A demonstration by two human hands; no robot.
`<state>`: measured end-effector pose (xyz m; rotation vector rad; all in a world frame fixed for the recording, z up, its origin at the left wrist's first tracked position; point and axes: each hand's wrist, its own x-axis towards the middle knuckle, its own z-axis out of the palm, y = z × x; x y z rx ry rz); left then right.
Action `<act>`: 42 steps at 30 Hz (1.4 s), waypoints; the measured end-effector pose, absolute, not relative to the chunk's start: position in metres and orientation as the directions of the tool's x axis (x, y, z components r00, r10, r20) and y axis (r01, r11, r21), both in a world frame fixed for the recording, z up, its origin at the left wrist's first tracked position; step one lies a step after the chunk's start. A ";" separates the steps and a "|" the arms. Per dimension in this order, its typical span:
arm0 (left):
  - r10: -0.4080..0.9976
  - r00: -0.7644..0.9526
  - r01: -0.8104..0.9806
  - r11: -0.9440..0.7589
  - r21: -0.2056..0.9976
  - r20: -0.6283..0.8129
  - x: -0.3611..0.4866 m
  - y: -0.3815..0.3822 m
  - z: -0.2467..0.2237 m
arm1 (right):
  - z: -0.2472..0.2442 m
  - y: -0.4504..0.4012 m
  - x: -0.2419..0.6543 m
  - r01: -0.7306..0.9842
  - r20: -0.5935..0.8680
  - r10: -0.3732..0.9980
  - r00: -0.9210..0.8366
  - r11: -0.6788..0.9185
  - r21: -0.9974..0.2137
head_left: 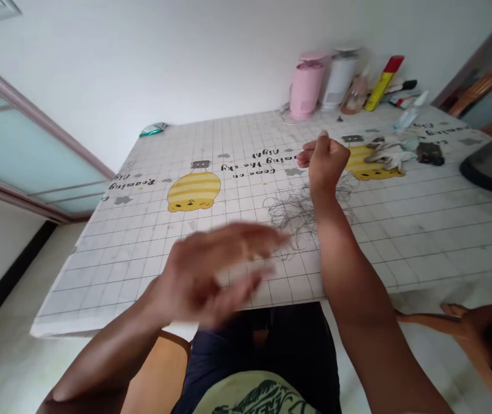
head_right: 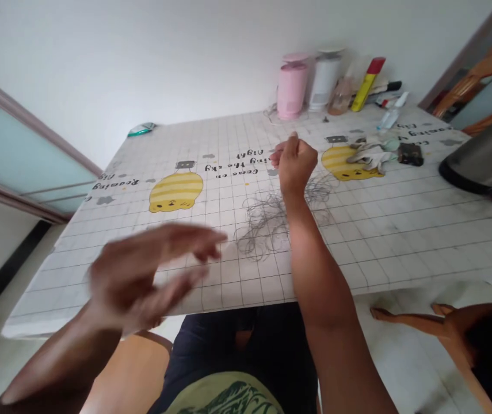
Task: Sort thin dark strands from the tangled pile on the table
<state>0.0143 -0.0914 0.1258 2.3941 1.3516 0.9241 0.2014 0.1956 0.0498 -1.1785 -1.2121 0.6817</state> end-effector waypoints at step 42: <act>0.949 -0.216 -0.209 -0.275 0.938 0.230 -0.031 0.078 0.037 | 0.043 0.167 0.181 -0.107 0.129 0.887 -0.443 0.090 -0.990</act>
